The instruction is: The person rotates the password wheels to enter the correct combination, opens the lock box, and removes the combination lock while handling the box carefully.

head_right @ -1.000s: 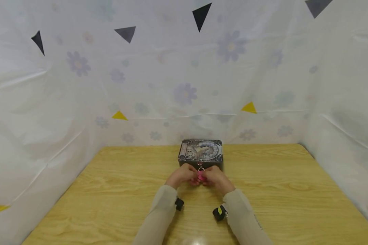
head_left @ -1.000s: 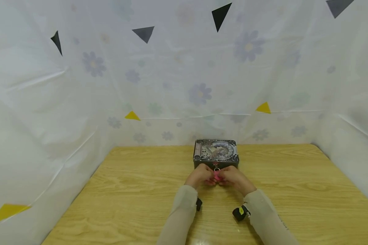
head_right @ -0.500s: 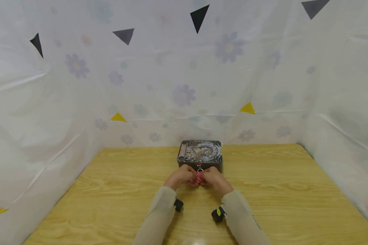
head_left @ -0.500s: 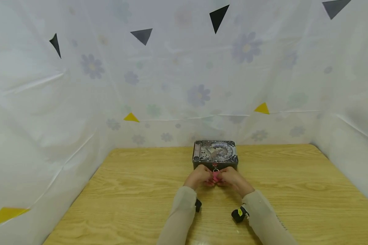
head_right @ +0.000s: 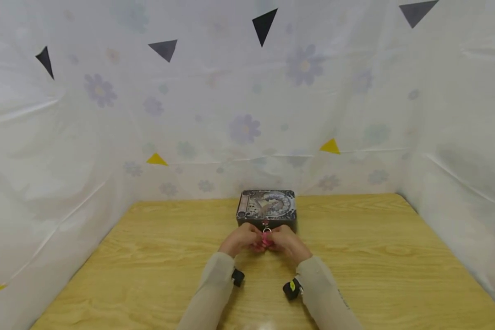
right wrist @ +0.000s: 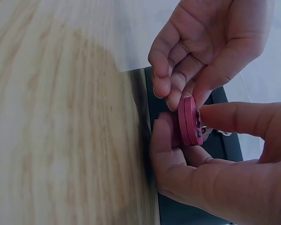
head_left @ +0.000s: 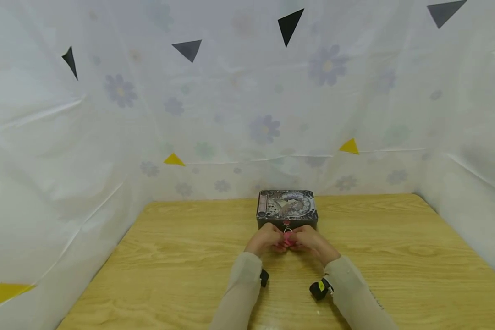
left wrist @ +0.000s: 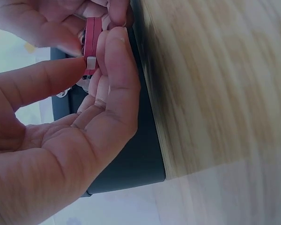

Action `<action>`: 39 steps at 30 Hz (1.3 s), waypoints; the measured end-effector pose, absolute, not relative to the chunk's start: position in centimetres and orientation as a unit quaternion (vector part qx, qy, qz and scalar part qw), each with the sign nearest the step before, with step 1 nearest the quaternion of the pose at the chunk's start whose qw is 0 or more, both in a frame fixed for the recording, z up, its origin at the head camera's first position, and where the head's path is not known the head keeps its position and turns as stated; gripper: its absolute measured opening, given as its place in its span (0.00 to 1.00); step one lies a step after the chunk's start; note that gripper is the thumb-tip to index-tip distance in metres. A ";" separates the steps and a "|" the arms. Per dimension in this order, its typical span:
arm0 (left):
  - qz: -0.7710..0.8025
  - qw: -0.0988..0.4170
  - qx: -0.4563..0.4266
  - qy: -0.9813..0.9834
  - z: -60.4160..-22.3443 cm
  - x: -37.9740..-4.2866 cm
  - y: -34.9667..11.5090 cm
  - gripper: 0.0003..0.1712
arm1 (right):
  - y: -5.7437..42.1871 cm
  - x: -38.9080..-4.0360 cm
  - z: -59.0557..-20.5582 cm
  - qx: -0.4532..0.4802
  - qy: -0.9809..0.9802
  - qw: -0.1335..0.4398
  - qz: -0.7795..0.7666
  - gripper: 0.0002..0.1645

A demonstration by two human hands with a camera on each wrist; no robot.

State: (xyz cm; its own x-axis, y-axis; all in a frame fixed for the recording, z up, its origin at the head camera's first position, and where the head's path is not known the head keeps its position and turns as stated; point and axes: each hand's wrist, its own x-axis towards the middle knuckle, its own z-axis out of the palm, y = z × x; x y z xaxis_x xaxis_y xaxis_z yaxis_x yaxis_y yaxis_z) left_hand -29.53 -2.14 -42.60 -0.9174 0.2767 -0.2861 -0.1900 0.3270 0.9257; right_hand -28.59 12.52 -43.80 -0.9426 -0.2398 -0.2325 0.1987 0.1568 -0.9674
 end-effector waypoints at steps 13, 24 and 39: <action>0.582 0.204 0.034 0.787 -42.6 -29.6 -2.4 0.10 | 12.5 -28.4 -43.5 -0.016 0.738 0.179 -0.650 0.15; 0.587 0.203 0.026 0.783 -42.5 -29.4 -2.4 0.10 | 12.2 -28.4 -43.7 -0.010 0.740 0.168 -0.652 0.13; 0.585 0.209 0.029 0.783 -42.4 -29.3 -2.4 0.11 | 12.5 -28.3 -43.7 -0.008 0.733 0.175 -0.657 0.14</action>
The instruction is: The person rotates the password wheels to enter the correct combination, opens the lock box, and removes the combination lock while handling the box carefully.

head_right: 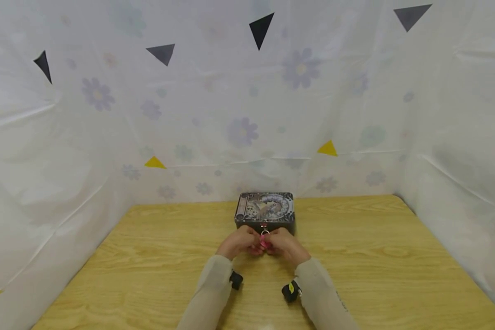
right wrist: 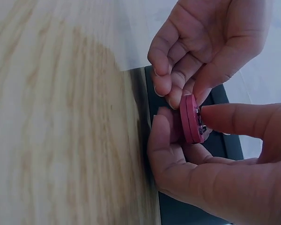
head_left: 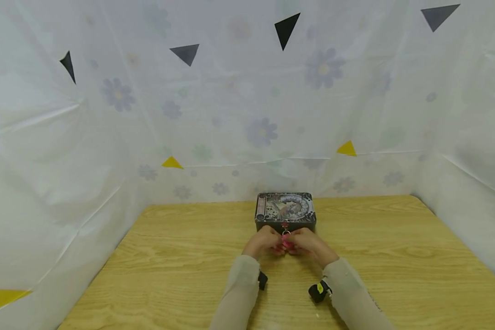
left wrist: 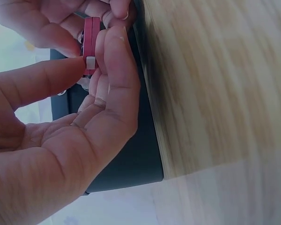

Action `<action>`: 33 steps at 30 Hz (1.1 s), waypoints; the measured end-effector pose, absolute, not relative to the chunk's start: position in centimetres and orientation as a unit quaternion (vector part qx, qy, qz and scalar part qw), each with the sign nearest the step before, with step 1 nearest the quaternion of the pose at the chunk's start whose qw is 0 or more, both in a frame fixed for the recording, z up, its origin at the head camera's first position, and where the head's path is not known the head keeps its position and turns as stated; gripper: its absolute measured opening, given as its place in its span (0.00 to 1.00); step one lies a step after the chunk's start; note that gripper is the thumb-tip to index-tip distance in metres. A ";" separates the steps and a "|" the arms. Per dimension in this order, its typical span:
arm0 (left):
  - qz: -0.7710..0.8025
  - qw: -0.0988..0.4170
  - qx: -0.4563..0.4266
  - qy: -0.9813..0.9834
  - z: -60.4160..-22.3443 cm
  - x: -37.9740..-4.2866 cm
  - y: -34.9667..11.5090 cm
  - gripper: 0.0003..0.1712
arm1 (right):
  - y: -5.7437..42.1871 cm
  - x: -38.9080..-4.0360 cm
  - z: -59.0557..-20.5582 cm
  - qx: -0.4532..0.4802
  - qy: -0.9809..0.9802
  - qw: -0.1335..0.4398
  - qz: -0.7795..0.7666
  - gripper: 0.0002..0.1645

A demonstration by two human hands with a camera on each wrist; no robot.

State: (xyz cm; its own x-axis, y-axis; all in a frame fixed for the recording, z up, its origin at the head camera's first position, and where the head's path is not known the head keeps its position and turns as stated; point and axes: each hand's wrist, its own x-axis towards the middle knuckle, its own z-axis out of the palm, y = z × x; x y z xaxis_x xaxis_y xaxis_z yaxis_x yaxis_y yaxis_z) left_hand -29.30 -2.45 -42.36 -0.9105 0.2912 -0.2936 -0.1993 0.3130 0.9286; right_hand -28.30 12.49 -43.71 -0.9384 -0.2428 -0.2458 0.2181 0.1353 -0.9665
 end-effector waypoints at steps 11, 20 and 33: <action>0.594 0.215 0.038 0.774 -42.6 -29.9 -2.3 0.10 | 12.7 -28.4 -43.6 -0.010 0.734 0.165 -0.659 0.13; 0.589 0.208 0.026 0.780 -42.4 -29.5 -2.0 0.11 | 12.6 -28.4 -43.8 -0.004 0.722 0.163 -0.672 0.14; 0.592 0.209 0.034 0.778 -42.8 -29.5 -2.4 0.10 | 12.4 -28.4 -44.1 -0.010 0.735 0.165 -0.657 0.11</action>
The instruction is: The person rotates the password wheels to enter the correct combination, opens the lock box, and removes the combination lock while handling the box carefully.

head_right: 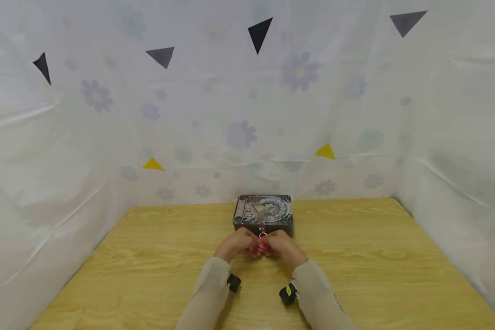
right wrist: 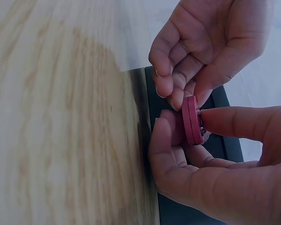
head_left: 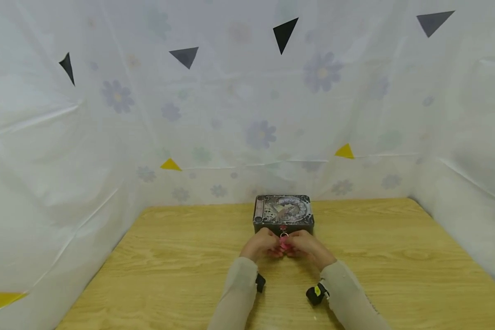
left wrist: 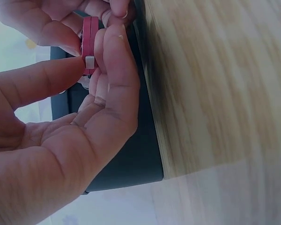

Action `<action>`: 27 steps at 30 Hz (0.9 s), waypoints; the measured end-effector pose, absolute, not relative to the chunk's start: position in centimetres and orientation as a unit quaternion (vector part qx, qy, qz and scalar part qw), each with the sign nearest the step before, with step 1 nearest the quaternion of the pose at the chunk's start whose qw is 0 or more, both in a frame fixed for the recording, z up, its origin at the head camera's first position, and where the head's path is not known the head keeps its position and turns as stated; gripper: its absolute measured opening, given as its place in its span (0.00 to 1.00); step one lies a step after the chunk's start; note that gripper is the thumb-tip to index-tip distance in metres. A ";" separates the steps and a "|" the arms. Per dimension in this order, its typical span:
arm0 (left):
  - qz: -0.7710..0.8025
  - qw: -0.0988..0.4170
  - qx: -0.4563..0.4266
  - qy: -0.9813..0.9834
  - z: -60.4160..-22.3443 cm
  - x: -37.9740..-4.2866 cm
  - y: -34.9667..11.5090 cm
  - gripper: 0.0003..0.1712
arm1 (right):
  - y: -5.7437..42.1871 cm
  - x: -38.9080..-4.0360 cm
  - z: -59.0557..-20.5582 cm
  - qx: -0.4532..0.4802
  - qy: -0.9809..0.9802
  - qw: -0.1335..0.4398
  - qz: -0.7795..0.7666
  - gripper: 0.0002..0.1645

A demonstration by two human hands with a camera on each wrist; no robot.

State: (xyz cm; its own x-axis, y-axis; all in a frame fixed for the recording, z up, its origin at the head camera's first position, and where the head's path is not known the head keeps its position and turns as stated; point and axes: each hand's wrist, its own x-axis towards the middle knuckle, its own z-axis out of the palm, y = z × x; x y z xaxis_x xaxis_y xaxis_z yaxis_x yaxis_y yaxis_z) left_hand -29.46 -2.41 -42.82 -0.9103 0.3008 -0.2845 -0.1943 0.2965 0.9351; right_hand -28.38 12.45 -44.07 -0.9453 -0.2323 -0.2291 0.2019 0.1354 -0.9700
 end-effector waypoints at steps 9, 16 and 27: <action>0.587 0.210 0.028 0.781 -43.0 -29.5 -2.6 0.09 | 12.2 -28.3 -44.3 -0.006 0.732 0.160 -0.663 0.14; 0.584 0.212 0.028 0.783 -42.9 -29.6 -2.5 0.09 | 12.2 -28.2 -44.2 -0.012 0.735 0.154 -0.660 0.14; 0.586 0.210 0.033 0.782 -42.7 -29.3 -2.5 0.11 | 12.3 -28.2 -44.0 -0.029 0.720 0.163 -0.674 0.07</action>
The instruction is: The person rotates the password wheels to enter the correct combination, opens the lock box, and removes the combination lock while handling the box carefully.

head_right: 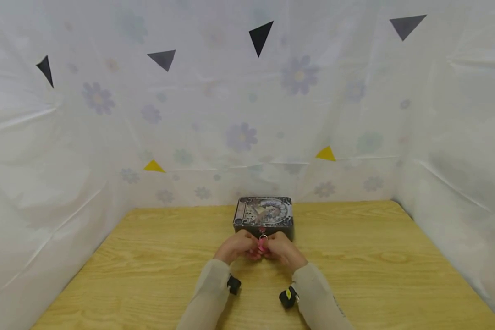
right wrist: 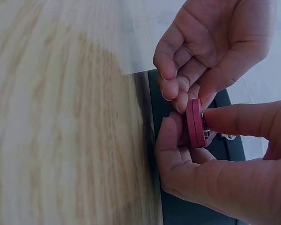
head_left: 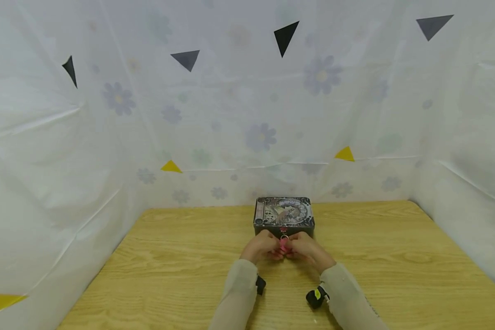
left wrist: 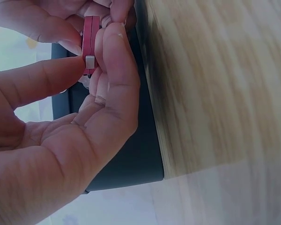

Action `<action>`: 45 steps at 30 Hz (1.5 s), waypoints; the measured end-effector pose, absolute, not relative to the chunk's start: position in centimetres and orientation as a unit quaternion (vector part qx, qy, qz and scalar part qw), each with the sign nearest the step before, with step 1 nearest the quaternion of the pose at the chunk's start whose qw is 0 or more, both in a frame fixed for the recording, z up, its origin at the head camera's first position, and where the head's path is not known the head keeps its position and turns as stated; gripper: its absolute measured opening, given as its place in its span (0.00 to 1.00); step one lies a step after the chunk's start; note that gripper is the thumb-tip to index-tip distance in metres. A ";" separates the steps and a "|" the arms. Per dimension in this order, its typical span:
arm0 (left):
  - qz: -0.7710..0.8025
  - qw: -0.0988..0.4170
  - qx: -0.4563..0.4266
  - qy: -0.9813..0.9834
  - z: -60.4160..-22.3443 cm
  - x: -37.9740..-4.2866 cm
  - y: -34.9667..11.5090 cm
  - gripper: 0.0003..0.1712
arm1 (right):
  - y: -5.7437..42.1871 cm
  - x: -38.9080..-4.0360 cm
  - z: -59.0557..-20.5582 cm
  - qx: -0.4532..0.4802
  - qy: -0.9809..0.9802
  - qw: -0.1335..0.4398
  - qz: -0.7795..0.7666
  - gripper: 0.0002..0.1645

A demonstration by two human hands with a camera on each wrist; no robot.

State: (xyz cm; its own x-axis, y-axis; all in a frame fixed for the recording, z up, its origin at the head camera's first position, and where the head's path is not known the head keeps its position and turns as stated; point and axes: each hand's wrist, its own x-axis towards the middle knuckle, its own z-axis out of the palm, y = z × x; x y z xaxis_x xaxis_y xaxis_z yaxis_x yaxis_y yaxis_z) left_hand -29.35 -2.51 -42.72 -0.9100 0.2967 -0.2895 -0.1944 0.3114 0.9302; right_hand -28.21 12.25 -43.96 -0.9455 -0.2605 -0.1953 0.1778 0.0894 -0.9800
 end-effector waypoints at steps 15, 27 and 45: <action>0.592 0.211 0.033 0.777 -42.8 -29.4 -2.4 0.10 | 12.6 -28.4 -44.2 -0.029 0.730 0.177 -0.659 0.14; 0.579 0.209 0.023 0.788 -42.7 -29.2 -2.3 0.10 | 12.3 -28.2 -44.4 -0.032 0.724 0.170 -0.667 0.11; 0.592 0.214 0.032 0.776 -42.8 -29.4 -2.5 0.10 | 12.4 -28.6 -44.3 -0.015 0.729 0.171 -0.663 0.16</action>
